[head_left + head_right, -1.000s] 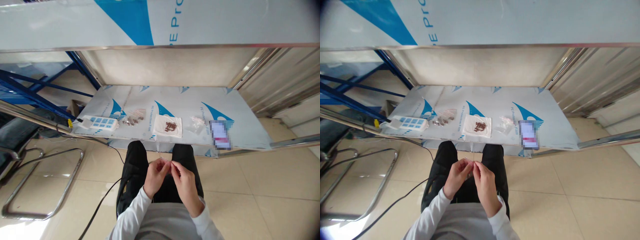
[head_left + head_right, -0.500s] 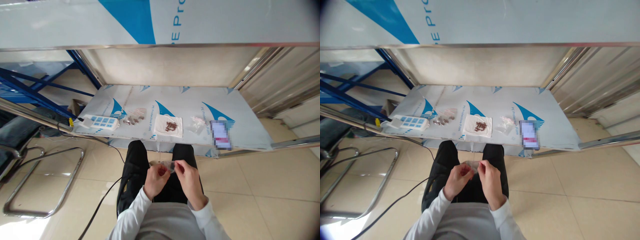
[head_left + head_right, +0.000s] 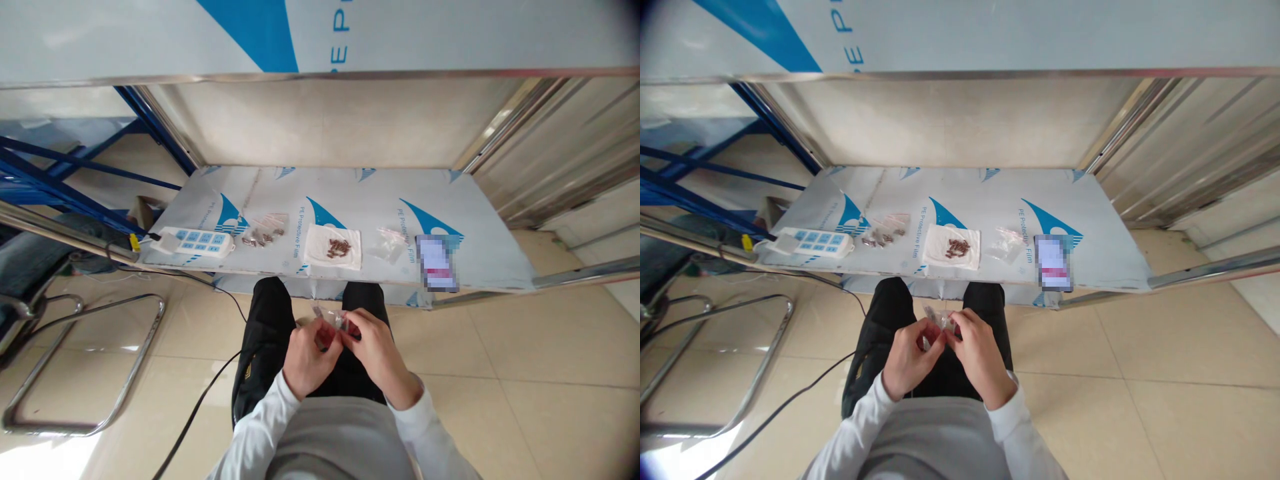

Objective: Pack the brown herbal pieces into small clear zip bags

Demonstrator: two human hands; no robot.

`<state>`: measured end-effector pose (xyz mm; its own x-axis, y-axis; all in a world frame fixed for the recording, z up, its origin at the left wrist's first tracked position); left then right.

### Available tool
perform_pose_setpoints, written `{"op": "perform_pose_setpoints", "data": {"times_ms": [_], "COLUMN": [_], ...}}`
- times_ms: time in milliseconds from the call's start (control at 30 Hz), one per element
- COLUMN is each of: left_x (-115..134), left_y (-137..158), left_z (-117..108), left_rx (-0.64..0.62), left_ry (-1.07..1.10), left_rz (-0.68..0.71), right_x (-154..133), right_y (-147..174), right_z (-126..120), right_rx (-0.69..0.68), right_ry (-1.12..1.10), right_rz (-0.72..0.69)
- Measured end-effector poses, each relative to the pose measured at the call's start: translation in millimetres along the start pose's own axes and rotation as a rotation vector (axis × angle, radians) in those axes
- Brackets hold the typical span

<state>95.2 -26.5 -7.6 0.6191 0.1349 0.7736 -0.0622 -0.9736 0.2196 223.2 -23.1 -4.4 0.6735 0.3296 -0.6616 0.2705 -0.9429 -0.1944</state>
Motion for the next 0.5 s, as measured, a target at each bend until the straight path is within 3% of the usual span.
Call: {"op": "perform_pose_setpoints", "data": {"times_ms": [133, 233, 333, 500], "left_x": [26.5, 35.5, 39.5, 40.3], "left_y": [-1.0, -10.9, -23.8, -52.1], "left_z": [-10.4, 0.2, 6.1, -3.4], "left_rx": [0.068, -0.04, -0.098, 0.012], "left_ry": [-0.229, -0.284, -0.233, -0.208], "left_rz": [0.372, 0.535, 0.567, 0.489], "right_x": [3.1, -1.7, -5.3, 10.2], "right_y": [-2.7, -6.9, -13.8, -33.4], "right_z": [-4.8, -9.3, -19.4, -35.9], "right_rx": [-0.015, -0.041, -0.023, 0.067], "right_ry": [-0.154, -0.283, -0.304, -0.324], "right_rz": [0.019, 0.003, -0.013, 0.059]}}
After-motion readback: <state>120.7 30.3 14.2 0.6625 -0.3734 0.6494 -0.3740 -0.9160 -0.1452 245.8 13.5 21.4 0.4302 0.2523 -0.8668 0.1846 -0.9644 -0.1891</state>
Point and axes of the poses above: each hand's wrist, its own y-axis away from the middle knuckle, its own z-axis out of the palm, x = y × z, the point moved 9 cm from there along -y, towards the middle knuckle, and after that the axes turned 9 degrees about -z, right-handed, at the moved point
